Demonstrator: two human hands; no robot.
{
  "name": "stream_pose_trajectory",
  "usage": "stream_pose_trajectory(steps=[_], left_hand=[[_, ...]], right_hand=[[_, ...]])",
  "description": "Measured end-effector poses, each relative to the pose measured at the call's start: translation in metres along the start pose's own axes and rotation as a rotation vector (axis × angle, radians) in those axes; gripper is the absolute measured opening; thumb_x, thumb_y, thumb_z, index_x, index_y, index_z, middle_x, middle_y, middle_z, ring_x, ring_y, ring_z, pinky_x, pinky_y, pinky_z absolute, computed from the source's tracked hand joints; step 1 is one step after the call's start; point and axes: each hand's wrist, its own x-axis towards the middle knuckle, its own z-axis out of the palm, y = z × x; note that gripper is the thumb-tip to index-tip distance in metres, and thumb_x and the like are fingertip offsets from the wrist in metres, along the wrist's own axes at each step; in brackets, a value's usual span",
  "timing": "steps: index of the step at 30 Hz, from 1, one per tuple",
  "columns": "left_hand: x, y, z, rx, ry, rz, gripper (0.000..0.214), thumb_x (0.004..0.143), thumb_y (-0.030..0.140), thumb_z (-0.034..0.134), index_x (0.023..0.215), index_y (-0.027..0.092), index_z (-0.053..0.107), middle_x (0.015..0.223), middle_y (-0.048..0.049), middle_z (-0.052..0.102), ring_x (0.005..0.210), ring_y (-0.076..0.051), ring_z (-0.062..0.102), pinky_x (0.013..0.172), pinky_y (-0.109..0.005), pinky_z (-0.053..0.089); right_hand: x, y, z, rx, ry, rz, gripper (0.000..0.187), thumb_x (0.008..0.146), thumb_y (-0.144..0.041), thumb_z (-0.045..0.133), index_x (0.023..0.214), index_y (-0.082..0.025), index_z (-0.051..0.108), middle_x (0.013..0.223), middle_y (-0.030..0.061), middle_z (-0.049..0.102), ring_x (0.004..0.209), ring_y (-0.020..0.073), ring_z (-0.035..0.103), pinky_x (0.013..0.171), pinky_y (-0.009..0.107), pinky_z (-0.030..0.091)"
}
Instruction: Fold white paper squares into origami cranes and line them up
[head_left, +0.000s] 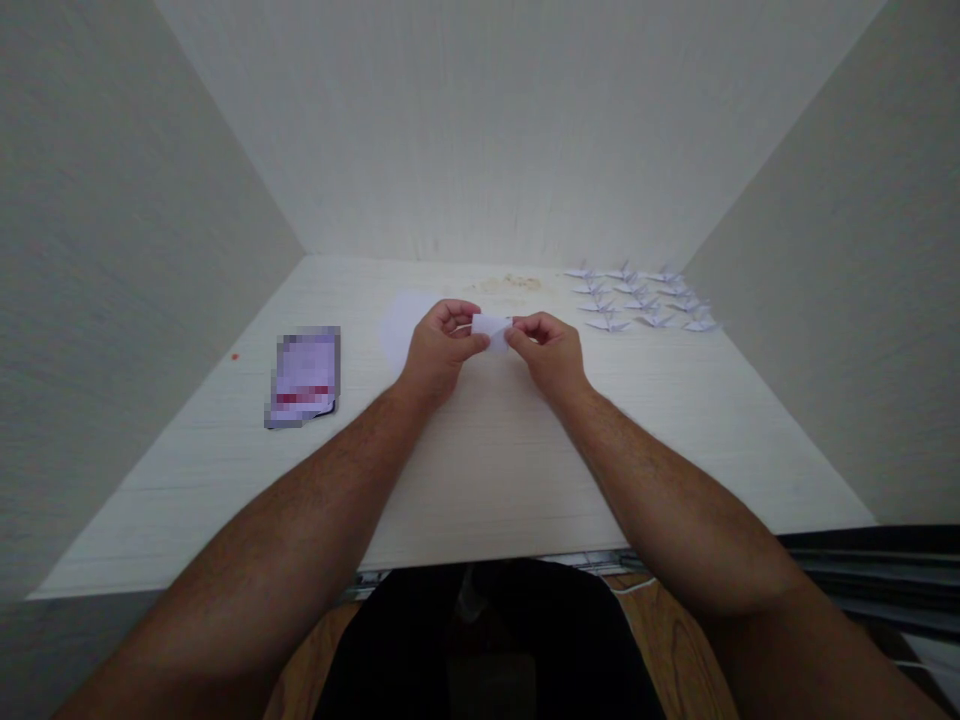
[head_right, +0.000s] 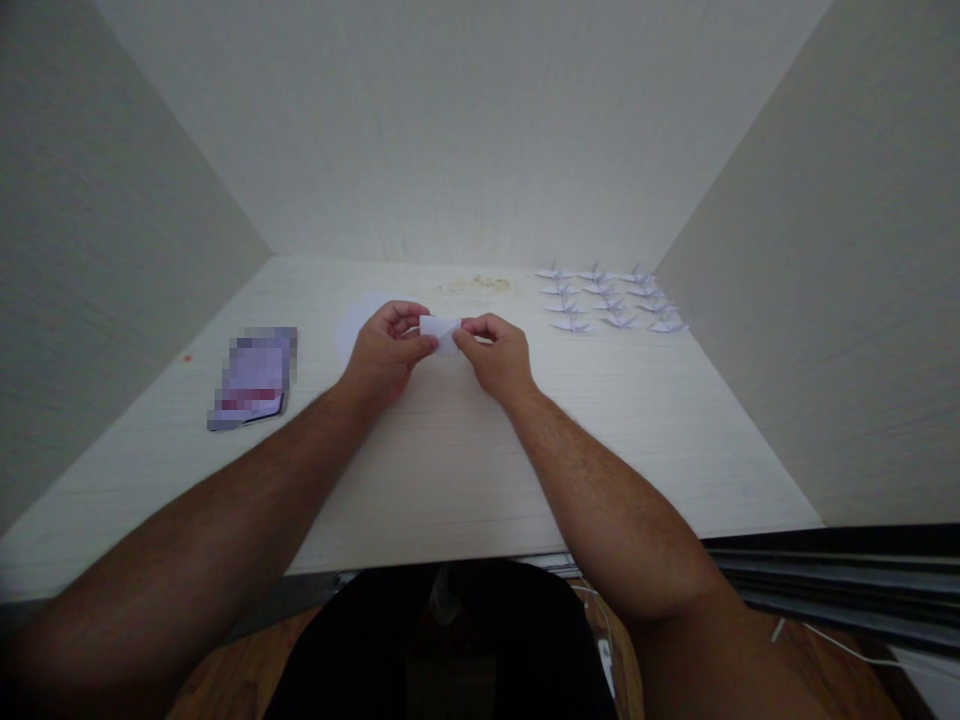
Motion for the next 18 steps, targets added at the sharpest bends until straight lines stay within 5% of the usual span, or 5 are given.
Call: stream_pose_trajectory(steps=[9,18], left_hand=[[0.0008,-0.0038,-0.0037,0.025,-0.011,0.005,0.04,0.055,0.019,0.085,0.091,0.02,0.07,0.078,0.0009,0.064,0.064,-0.01,0.055,0.063,-0.025,0.048],[0.0016,-0.0068,-0.0049,0.083,-0.005,0.061,0.033,0.057,0.017,0.084,0.087,0.021,0.072,0.058,0.0063,0.046,0.052,-0.008,0.039,0.053,-0.024,0.037]], right_hand=[[-0.0015,-0.0013,-0.0003,-0.028,-0.063,-0.034,0.02,0.072,-0.036,0.074,0.068,-0.021,0.062,0.063,-0.0027,0.064,0.059,0.0116,0.055,0.058,0.027,0.044],[-0.0023,-0.005,0.0002,-0.088,-0.036,0.019,0.019,0.071,-0.036,0.073,0.067,-0.021,0.062,0.062,-0.0023,0.064,0.058,0.0122,0.054,0.057,0.028,0.043]])
